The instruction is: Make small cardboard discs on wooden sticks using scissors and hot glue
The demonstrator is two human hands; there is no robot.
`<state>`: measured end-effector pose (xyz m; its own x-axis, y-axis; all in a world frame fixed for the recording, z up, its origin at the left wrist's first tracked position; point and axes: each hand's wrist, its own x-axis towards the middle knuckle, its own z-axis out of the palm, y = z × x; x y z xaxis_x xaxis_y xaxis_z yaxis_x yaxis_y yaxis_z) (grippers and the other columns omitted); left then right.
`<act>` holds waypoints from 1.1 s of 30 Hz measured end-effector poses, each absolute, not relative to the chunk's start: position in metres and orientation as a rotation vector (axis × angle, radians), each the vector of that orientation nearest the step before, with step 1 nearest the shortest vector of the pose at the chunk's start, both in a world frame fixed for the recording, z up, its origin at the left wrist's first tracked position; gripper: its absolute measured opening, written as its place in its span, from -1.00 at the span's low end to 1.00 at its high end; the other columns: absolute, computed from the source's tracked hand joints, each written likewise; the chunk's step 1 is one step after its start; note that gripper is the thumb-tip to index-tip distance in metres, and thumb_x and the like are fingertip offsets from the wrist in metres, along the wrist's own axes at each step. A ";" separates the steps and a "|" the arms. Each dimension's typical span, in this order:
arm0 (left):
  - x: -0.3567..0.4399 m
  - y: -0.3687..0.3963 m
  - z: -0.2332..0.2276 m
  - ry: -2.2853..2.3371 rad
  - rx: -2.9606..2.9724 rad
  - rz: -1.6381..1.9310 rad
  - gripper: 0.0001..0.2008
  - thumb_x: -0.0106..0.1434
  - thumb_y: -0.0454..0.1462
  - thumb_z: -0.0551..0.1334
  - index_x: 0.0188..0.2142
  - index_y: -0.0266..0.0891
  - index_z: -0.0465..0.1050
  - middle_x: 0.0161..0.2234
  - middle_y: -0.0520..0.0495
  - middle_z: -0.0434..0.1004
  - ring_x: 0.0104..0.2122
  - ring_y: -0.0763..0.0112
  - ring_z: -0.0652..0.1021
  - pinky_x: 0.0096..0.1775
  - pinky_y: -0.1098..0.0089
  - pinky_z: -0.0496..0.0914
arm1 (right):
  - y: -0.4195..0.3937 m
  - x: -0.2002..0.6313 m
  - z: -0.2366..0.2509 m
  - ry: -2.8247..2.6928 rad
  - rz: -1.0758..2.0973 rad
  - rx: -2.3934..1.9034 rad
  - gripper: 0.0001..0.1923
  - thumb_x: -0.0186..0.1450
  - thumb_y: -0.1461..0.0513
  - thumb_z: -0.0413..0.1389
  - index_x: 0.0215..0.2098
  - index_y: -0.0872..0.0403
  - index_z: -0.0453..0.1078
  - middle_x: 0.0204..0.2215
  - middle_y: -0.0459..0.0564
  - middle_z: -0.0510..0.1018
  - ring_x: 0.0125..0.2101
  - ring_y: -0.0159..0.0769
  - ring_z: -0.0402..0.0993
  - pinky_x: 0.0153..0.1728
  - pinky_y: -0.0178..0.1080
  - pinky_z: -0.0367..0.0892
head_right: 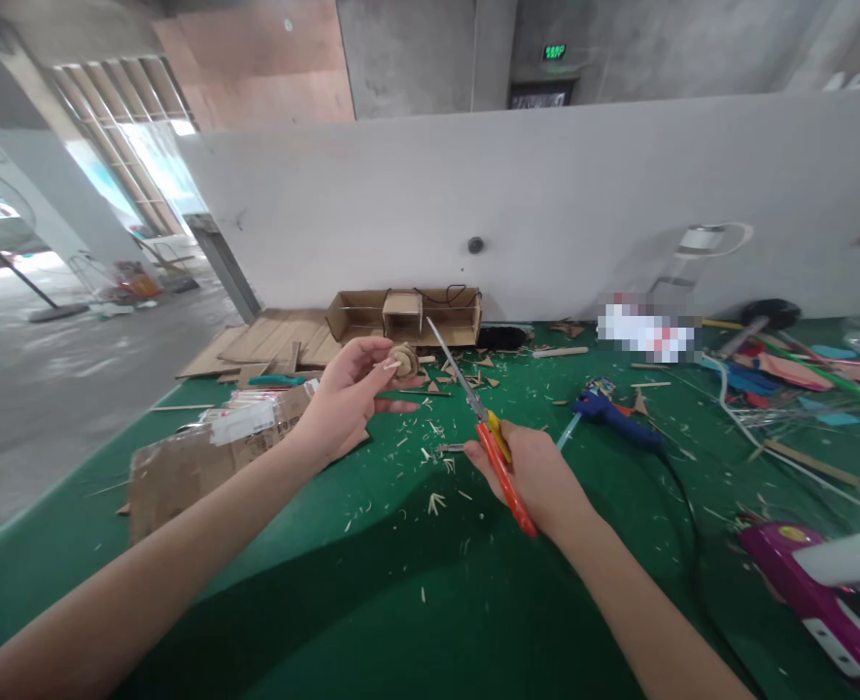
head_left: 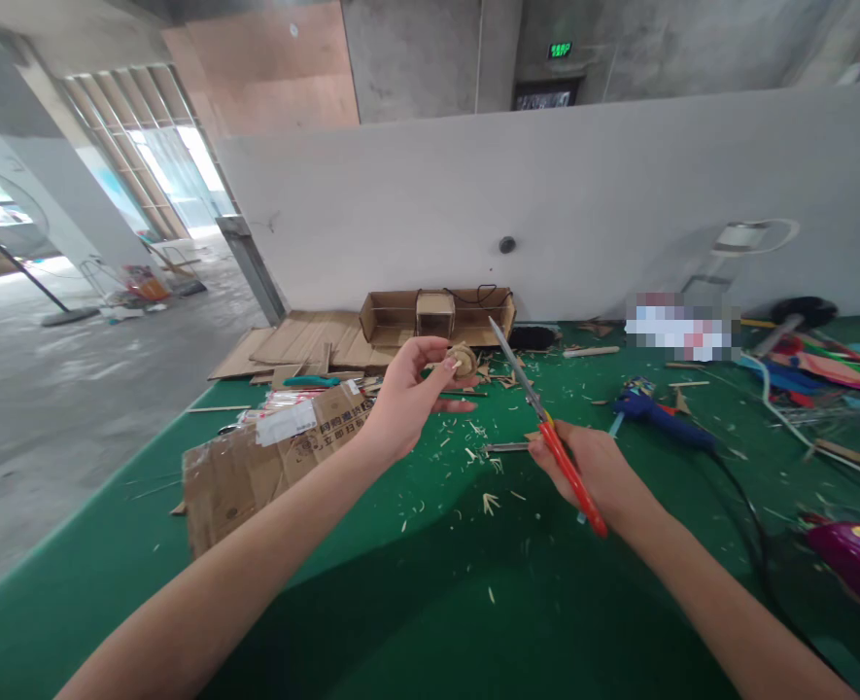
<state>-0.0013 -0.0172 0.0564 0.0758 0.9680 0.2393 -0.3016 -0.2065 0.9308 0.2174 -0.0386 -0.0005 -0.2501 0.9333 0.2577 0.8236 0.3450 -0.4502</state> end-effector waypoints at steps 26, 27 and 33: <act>-0.001 -0.017 0.056 0.881 1.298 1.377 -0.74 0.11 -0.27 0.29 -0.17 -0.26 0.47 -0.23 -0.08 0.48 -0.31 0.48 0.45 -0.33 0.40 0.45 | -0.043 0.217 0.007 -2.221 0.328 -1.573 -0.65 0.24 -0.03 -0.04 -0.54 0.01 0.10 -0.63 -0.10 0.38 -0.63 -0.35 0.27 -0.55 -0.26 0.11; -0.001 -0.016 0.056 0.881 1.294 1.379 -0.73 0.11 -0.28 0.29 -0.16 -0.25 0.48 -0.22 -0.08 0.48 -0.31 0.48 0.45 -0.33 0.40 0.45 | -0.043 0.218 0.007 -2.229 0.320 -1.577 -0.64 0.24 -0.04 -0.05 -0.54 0.01 0.10 -0.63 -0.10 0.38 -0.63 -0.35 0.27 -0.55 -0.26 0.11; 0.000 -0.015 0.053 0.877 1.248 1.384 -0.74 0.11 -0.26 0.29 -0.16 -0.23 0.49 -0.21 -0.09 0.51 -0.30 0.46 0.48 -0.33 0.41 0.43 | -0.043 0.214 0.008 -2.236 0.254 -1.664 -0.57 0.27 -0.07 -0.11 -0.60 0.01 0.13 -0.68 -0.06 0.40 -0.66 -0.32 0.27 -0.58 -0.26 0.09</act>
<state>0.0003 -0.0154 0.0530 0.0699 0.9724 0.2224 -0.2142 -0.2031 0.9554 0.2138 -0.0434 0.0078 -0.2556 0.9528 0.1637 0.8919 0.2977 -0.3403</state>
